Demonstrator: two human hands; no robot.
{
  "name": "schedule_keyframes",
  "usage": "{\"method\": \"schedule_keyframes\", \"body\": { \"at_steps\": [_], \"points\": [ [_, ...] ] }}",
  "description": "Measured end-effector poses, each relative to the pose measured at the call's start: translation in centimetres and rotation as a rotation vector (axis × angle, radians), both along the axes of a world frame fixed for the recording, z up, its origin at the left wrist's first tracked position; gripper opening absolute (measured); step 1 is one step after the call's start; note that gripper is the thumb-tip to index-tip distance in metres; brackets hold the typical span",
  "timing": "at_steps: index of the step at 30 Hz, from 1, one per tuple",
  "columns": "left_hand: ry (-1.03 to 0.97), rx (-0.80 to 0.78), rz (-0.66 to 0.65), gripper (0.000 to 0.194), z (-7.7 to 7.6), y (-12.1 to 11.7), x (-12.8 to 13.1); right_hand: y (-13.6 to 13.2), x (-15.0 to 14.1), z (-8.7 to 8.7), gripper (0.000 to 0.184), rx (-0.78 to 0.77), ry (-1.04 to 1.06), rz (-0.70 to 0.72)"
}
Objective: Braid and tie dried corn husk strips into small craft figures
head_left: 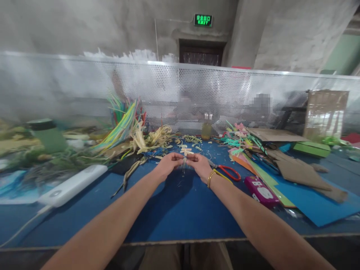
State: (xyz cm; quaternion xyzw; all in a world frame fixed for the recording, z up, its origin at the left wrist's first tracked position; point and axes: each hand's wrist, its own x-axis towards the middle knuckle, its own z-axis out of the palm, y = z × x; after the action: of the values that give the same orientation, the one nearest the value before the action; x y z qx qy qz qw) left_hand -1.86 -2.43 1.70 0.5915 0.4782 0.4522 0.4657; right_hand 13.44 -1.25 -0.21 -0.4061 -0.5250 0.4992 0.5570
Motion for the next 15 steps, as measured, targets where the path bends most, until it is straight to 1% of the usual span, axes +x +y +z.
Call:
{"method": "schedule_keyframes", "body": {
  "at_steps": [4,7,10,15],
  "points": [
    [-0.034,-0.031,-0.011,0.039,0.3,-0.3,-0.4,-0.1,0.0,0.2,0.030,-0.008,-0.014,-0.016],
    [-0.003,-0.055,-0.049,0.039,0.8,-0.7,-0.4,-0.4,-0.1,0.5,0.029,-0.023,-0.016,-0.019],
    [0.051,-0.086,-0.081,0.031,1.0,-1.1,-0.3,-0.6,-0.1,0.8,0.029,-0.034,0.000,-0.015],
    [0.083,-0.034,-0.013,0.019,1.1,-1.1,-0.2,-0.7,-0.1,0.7,0.026,-0.031,-0.045,0.008]
  ]
}}
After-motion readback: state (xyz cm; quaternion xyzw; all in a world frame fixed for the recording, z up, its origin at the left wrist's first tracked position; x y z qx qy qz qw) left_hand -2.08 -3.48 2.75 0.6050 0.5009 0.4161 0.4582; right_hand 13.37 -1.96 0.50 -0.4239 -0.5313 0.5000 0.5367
